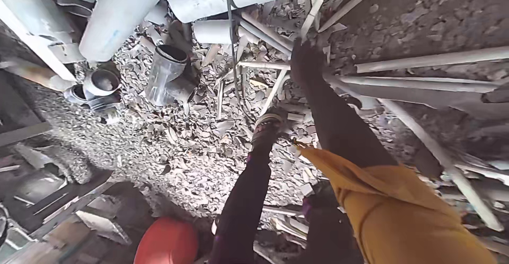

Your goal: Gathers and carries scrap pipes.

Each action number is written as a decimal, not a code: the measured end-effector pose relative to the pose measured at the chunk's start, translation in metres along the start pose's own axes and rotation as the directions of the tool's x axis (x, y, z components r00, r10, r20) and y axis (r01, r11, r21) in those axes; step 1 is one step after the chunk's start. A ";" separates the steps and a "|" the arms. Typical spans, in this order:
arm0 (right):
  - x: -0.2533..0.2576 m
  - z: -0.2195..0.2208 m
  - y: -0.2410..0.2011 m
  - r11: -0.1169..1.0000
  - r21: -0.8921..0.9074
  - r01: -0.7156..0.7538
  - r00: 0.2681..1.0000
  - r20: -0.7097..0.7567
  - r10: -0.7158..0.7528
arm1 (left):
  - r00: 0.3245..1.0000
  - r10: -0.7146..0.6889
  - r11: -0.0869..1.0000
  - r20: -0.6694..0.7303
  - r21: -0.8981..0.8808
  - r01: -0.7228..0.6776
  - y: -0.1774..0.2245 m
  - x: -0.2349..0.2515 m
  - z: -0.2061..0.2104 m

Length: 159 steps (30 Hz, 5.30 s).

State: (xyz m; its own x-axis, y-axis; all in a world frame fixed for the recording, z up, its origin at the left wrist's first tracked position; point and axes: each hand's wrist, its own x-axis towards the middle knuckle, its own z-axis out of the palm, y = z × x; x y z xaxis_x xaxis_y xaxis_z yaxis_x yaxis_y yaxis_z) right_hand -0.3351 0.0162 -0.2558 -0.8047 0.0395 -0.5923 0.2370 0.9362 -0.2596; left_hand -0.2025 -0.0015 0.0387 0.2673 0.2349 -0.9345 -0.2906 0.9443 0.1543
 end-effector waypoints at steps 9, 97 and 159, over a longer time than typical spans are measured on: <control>-0.149 -0.028 0.083 0.971 -0.078 -0.225 0.888 0.393 0.237 | 0.926 0.095 0.732 -0.367 -0.605 -0.314 -0.067 0.120 0.120; -0.233 -0.144 0.121 0.900 0.375 0.223 0.803 0.453 -0.387 | 0.790 -0.214 -0.442 -0.574 -0.664 -0.602 -0.056 0.112 0.043; -0.729 -0.437 -0.013 0.204 0.790 0.578 0.749 -0.612 0.253 | -0.027 0.833 0.074 -0.552 0.160 -0.984 0.002 -0.404 0.298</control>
State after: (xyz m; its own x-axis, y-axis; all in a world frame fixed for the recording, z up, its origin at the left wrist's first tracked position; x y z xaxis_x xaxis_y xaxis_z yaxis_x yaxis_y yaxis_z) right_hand 0.0109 0.1280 0.5128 -0.8761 0.4803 -0.0421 0.0138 -0.0622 -0.9980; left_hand -0.0369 -0.0253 0.5119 -0.7566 0.6534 -0.0235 -0.1380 -0.1244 0.9826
